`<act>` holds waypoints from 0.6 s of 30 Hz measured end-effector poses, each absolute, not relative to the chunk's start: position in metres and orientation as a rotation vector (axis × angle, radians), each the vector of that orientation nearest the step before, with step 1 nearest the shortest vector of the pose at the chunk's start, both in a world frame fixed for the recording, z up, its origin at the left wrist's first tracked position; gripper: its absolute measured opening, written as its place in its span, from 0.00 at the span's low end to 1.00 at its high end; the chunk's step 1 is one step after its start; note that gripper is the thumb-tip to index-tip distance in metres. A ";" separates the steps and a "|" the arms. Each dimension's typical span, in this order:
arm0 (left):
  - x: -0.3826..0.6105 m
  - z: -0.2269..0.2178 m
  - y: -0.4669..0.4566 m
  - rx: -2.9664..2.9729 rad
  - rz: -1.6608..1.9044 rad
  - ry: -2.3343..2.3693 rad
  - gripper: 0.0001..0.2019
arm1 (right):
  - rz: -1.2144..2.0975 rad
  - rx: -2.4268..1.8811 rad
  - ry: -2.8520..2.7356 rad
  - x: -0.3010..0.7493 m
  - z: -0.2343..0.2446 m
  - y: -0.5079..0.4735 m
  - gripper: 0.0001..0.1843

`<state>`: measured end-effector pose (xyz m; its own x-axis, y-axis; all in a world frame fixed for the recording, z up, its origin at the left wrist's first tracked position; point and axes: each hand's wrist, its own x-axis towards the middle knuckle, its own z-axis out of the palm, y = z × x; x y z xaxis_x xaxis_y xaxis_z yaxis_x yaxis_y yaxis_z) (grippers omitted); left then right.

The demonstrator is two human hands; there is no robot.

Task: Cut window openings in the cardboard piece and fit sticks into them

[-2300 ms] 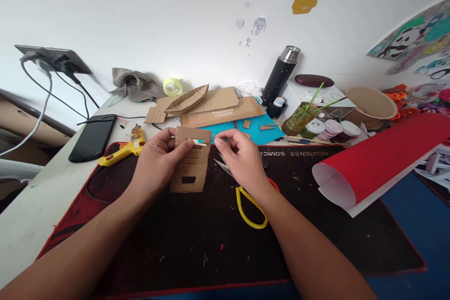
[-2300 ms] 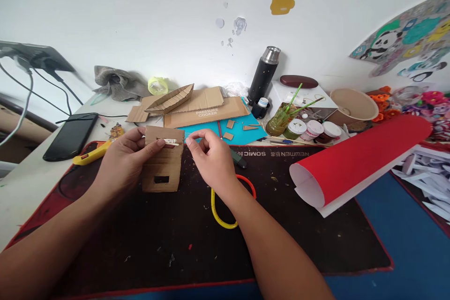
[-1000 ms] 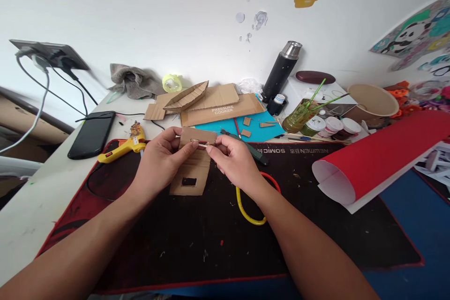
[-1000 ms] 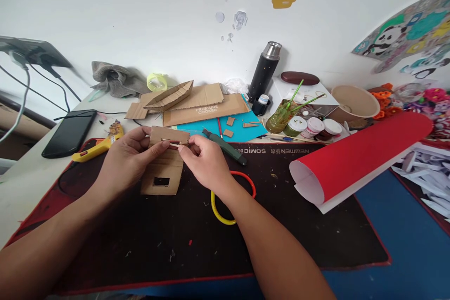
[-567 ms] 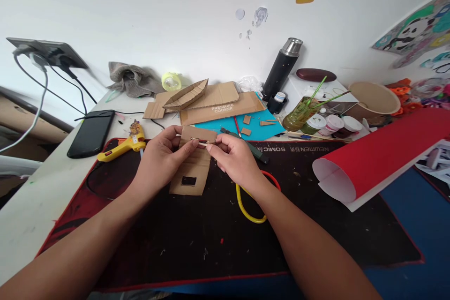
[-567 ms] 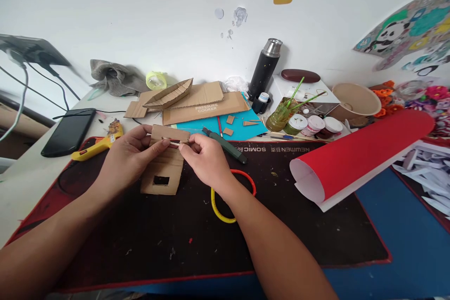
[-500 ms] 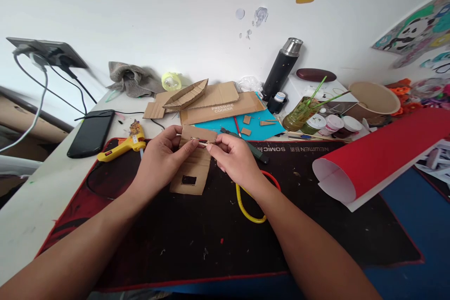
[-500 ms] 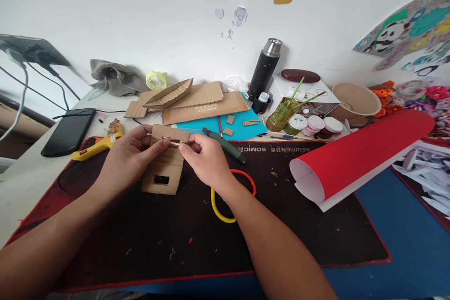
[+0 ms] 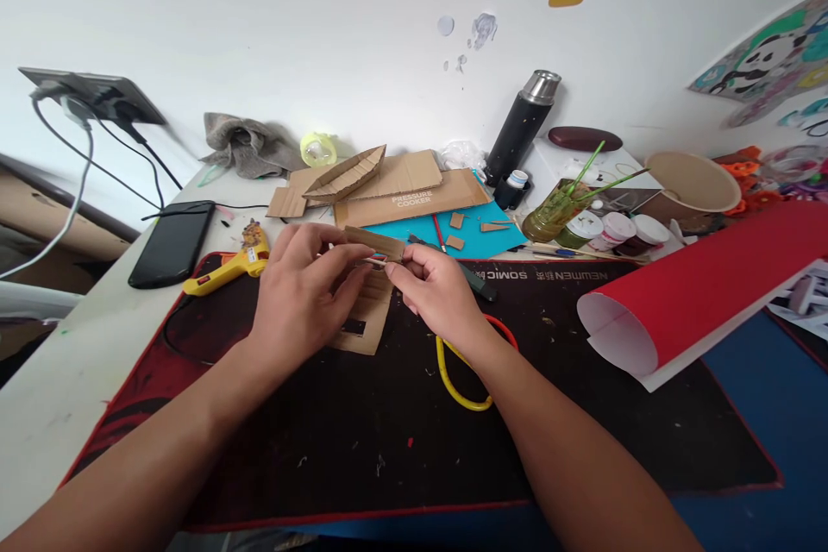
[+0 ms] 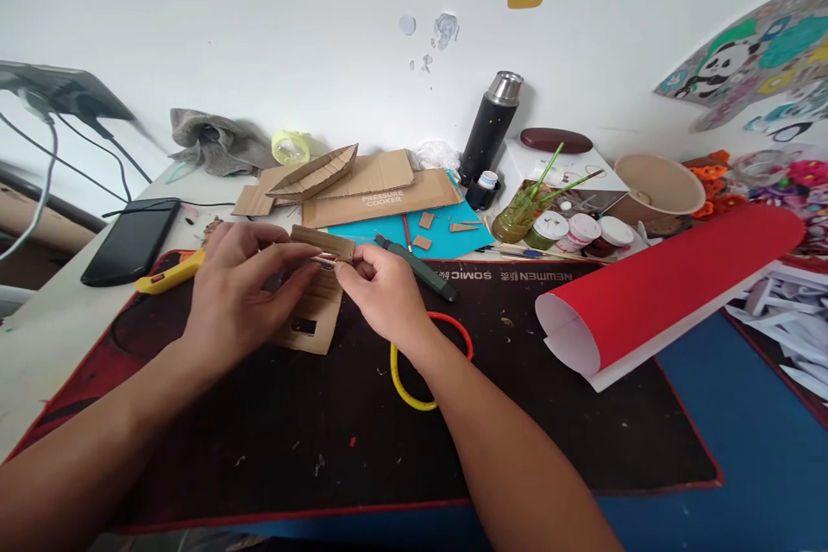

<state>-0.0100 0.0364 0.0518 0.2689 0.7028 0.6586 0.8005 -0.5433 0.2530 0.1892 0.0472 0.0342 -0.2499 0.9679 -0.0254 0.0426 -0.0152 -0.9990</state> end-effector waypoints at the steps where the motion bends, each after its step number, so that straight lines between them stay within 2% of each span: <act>1: -0.010 0.051 0.036 -2.397 -1.088 -1.403 0.06 | 1.389 -1.123 -1.419 0.189 0.034 0.047 0.11; 11: -0.006 0.049 0.036 -2.394 -0.956 -1.295 0.07 | 1.336 -1.159 -1.474 0.188 0.027 0.047 0.13; 18: -0.006 0.050 0.036 -2.437 -0.917 -1.309 0.09 | 1.328 -1.158 -1.495 0.189 0.026 0.047 0.12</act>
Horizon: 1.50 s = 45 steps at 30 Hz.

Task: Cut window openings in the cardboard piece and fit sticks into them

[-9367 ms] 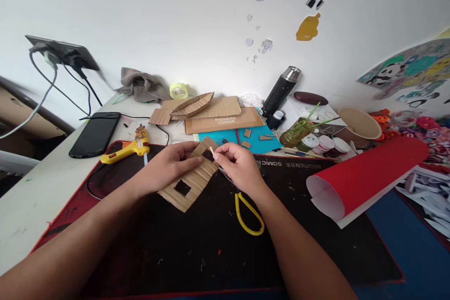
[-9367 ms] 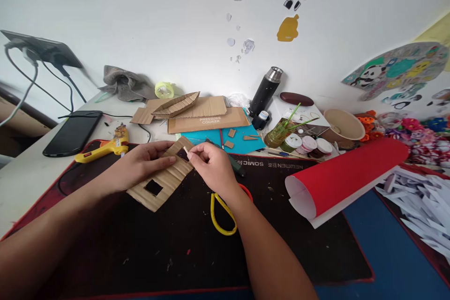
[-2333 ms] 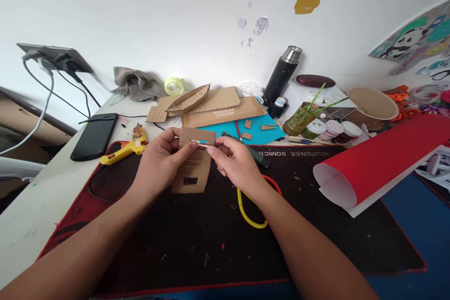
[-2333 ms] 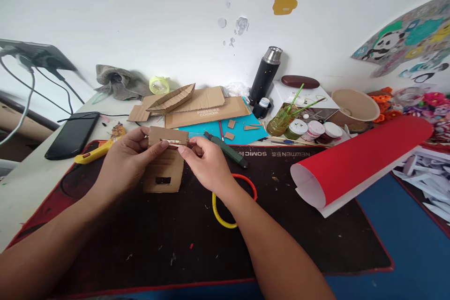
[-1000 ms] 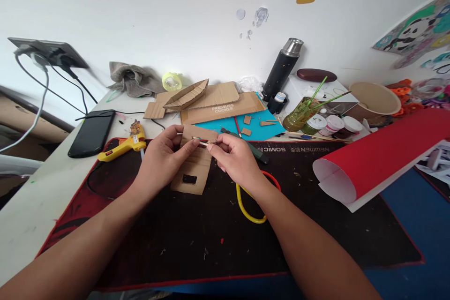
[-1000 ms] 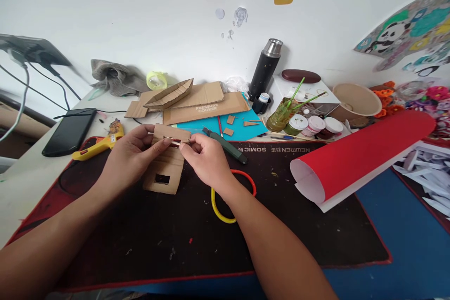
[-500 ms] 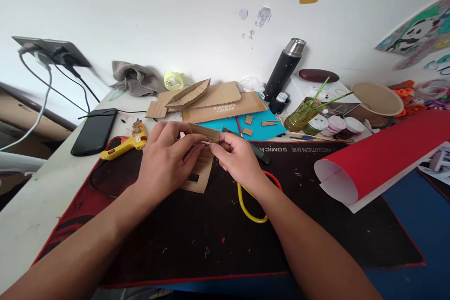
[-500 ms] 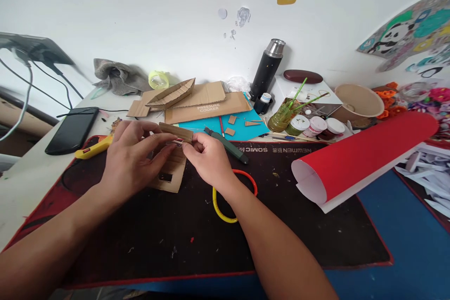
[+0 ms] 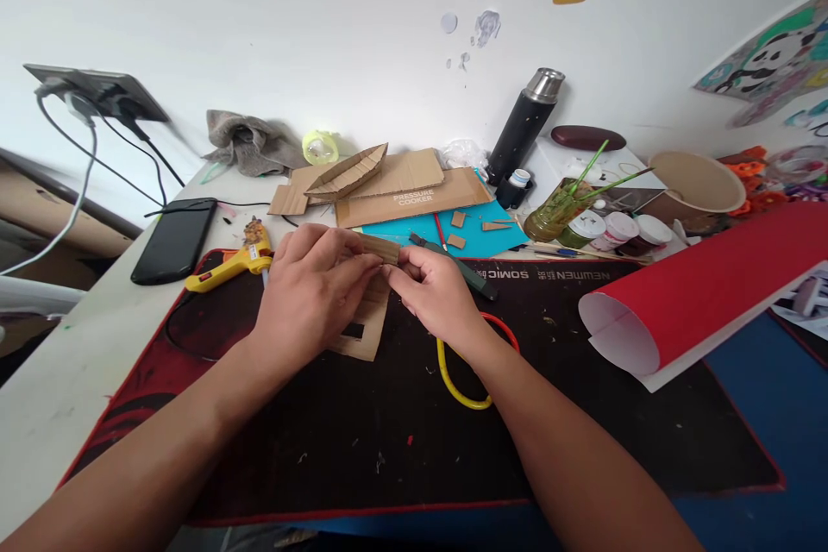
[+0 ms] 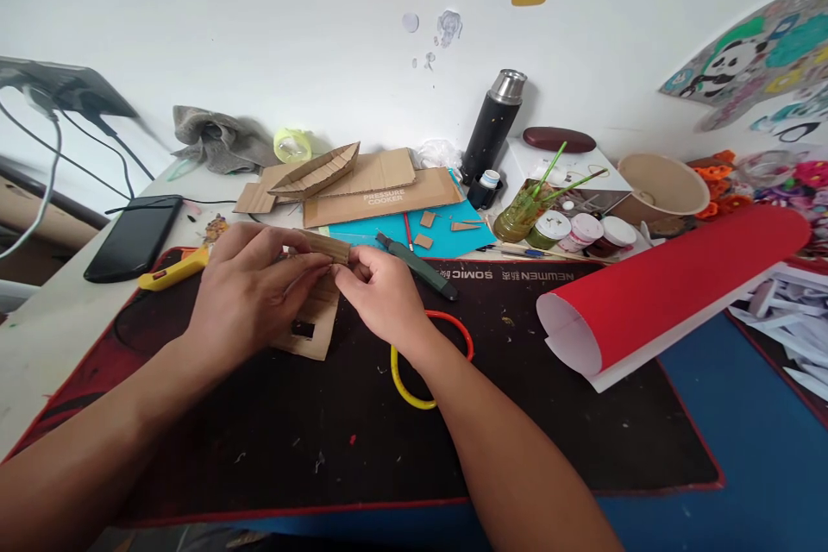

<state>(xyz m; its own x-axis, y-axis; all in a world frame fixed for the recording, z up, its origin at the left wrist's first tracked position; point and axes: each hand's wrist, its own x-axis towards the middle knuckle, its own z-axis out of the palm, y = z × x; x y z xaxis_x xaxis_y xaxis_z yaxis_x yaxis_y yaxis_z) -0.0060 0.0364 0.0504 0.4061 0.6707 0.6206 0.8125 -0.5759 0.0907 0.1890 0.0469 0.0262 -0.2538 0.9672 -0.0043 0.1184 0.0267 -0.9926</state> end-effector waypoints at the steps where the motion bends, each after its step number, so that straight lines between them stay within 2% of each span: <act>1: -0.006 0.050 0.037 -2.445 -0.911 -1.316 0.09 | 1.325 -1.159 -1.500 0.189 0.025 0.047 0.12; 24: -0.009 0.043 0.043 -2.472 -0.855 -1.231 0.09 | 1.420 -1.100 -1.562 0.193 0.029 0.048 0.18; 32: -0.009 0.050 0.041 -2.529 -1.067 -1.295 0.05 | 1.459 -1.142 -1.514 0.191 0.027 0.049 0.13; 36: -0.014 0.057 0.041 -2.494 -1.185 -1.374 0.05 | 1.422 -1.147 -1.530 0.192 0.028 0.049 0.15; 45: -0.023 0.070 0.042 -2.402 -1.589 -1.949 0.12 | 1.401 -1.233 -1.385 0.186 0.027 0.055 0.16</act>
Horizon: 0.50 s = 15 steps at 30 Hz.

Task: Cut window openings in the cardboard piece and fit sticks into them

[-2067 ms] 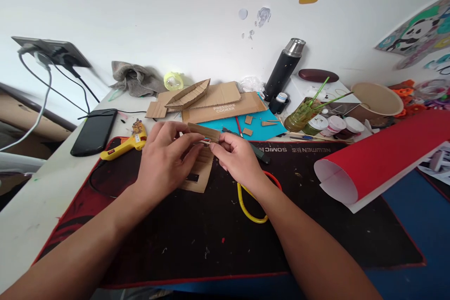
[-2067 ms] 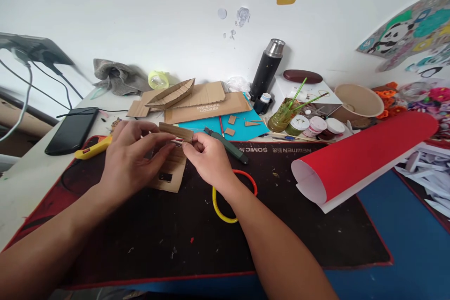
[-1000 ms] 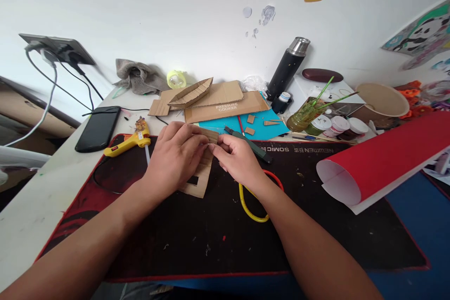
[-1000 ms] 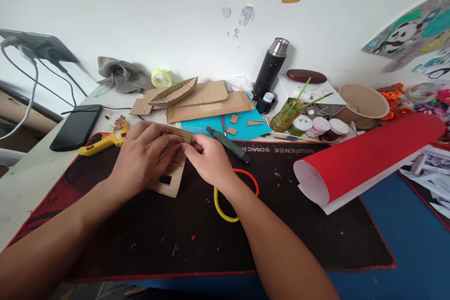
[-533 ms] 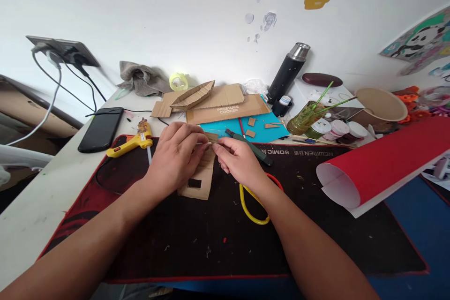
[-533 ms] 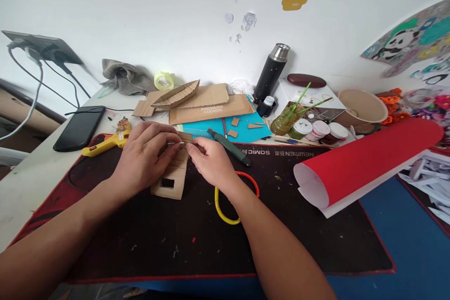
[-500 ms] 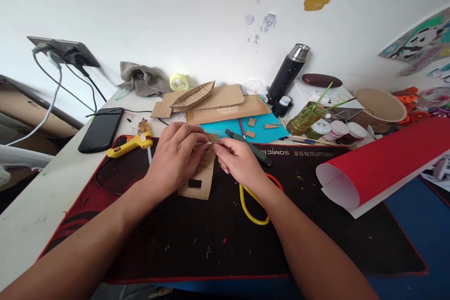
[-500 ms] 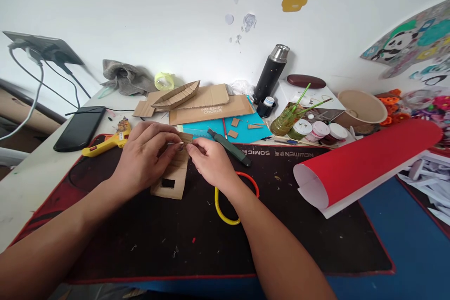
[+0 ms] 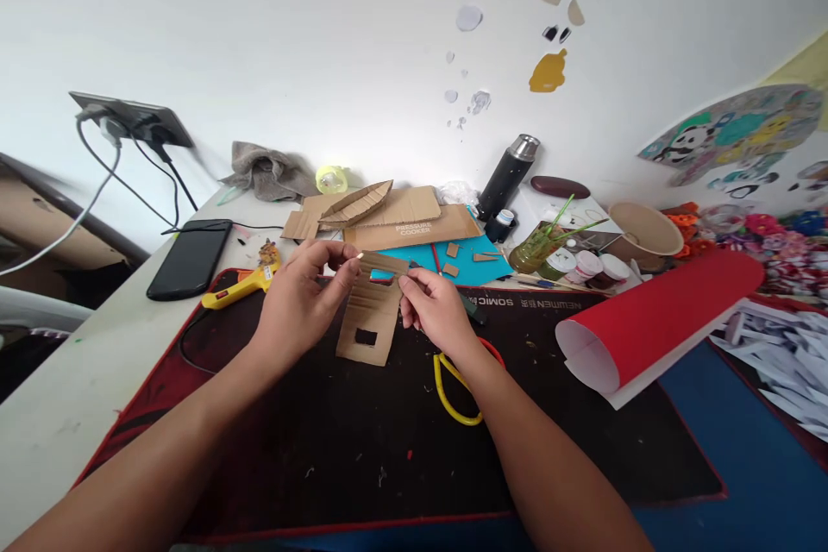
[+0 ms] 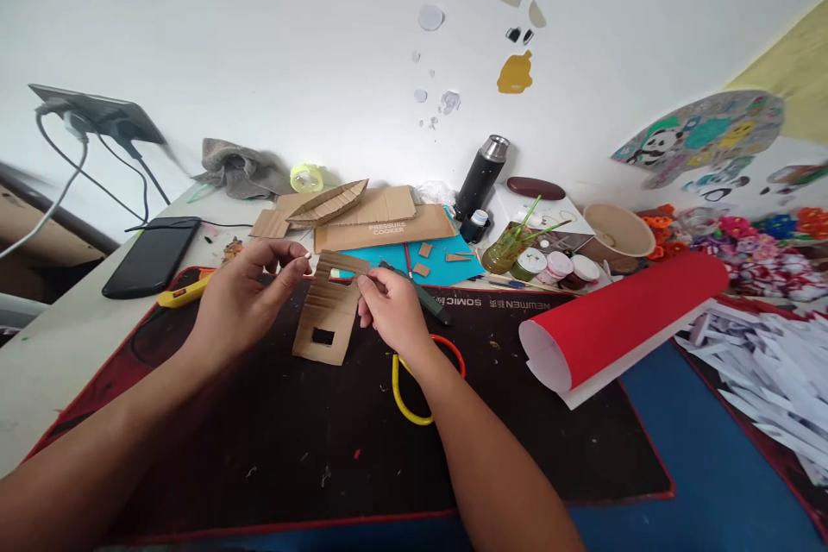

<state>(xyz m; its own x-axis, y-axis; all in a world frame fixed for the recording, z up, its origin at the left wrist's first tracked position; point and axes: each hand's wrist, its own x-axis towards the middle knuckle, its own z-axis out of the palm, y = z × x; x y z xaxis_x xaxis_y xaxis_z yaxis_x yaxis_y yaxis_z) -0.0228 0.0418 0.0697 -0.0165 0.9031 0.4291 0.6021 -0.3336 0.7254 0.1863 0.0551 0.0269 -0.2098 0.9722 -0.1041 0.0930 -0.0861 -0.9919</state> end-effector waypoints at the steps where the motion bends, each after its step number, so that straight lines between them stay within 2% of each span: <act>1: -0.023 0.071 0.042 1.860 1.266 1.563 0.13 | 1.407 -1.234 -1.371 0.185 0.025 0.056 0.16; 8: -0.025 0.067 0.048 1.651 1.195 1.442 0.18 | 1.323 -1.295 -1.469 0.177 0.025 0.081 0.12; 10: -0.025 0.064 0.049 1.649 1.174 1.440 0.18 | 1.288 -1.328 -1.511 0.180 0.032 0.089 0.16; 12: -0.025 0.061 0.050 1.626 1.155 1.435 0.19 | 1.138 -1.381 -1.610 0.186 0.040 0.092 0.20; 15: -0.024 0.059 0.050 1.584 1.117 1.425 0.20 | 0.908 -1.469 -1.761 0.201 0.054 0.080 0.17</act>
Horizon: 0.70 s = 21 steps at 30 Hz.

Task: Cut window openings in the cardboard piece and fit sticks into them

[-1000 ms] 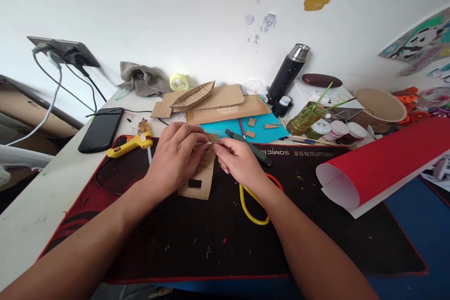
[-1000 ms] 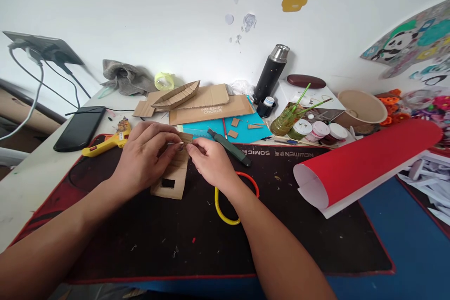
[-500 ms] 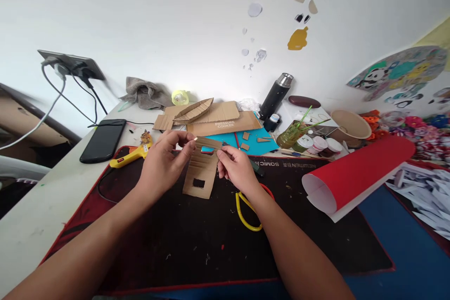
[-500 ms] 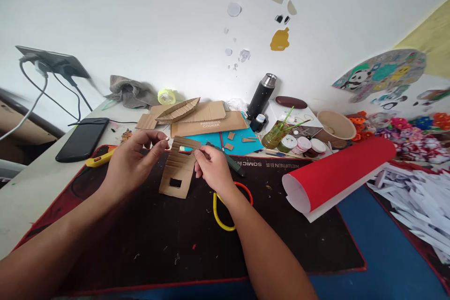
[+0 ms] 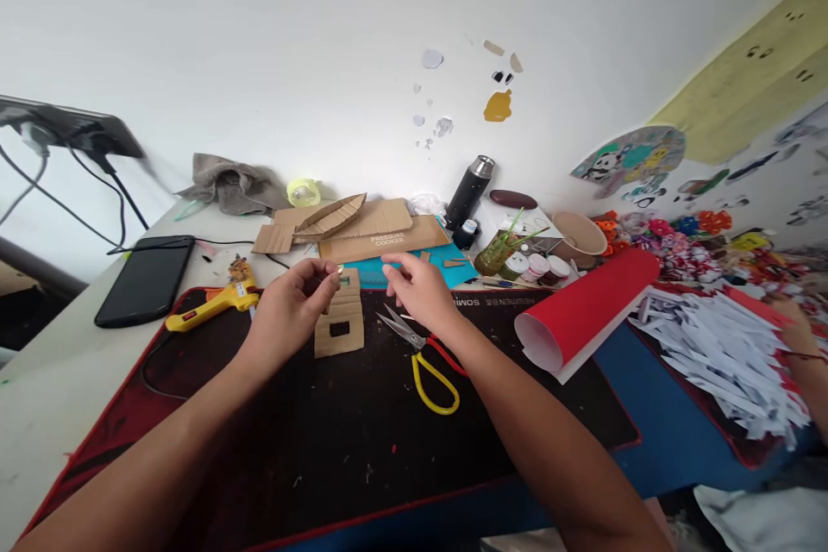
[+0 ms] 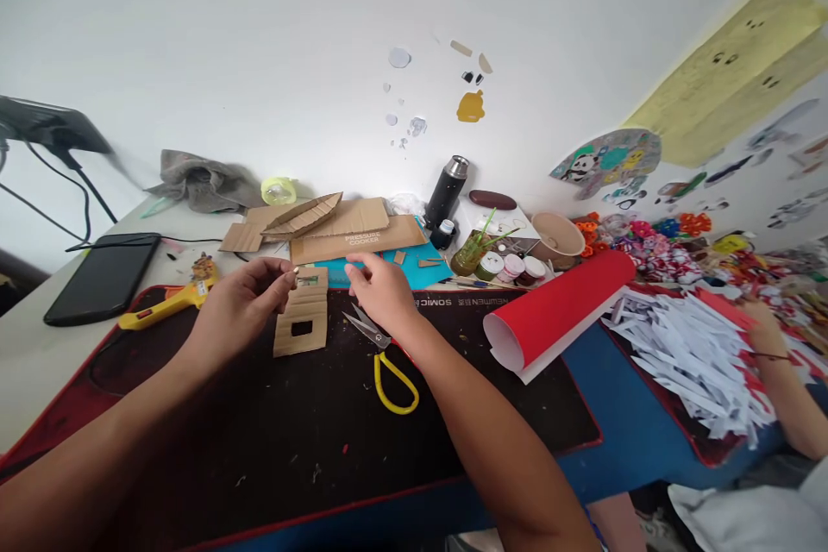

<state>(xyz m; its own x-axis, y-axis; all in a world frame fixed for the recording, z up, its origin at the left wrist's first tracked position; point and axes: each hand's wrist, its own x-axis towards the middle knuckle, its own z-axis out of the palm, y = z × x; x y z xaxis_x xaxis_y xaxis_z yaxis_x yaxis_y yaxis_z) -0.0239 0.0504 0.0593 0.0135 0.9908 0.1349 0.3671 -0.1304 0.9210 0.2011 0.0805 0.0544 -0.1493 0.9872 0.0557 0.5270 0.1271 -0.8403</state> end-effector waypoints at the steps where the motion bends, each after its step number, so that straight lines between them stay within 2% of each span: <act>1: -0.023 0.059 0.050 1.580 1.110 1.417 0.20 | 0.836 -1.504 -1.823 0.207 0.059 0.073 0.15; 5: -0.018 0.058 0.049 1.583 1.095 1.374 0.21 | 0.564 -1.682 -2.135 0.230 0.078 0.035 0.14; 12: -0.012 0.046 0.051 1.601 1.085 1.349 0.21 | 0.344 -1.920 -2.621 0.257 0.092 -0.017 0.20; 17: -0.012 0.040 0.053 1.658 1.083 1.347 0.20 | 0.368 -1.998 -2.721 0.260 0.082 -0.036 0.27; 21: -0.011 0.038 0.054 1.654 1.100 1.326 0.19 | 0.426 -2.033 -2.651 0.257 0.077 -0.039 0.26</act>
<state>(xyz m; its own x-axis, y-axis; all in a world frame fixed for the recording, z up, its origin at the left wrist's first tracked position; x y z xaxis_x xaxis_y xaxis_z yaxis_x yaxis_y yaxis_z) -0.0115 0.0537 0.0378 0.0998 0.9800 0.1719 0.3502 -0.1963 0.9159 0.2570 -0.0390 0.0768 -0.2551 0.9098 -0.3274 0.9666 0.2489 -0.0614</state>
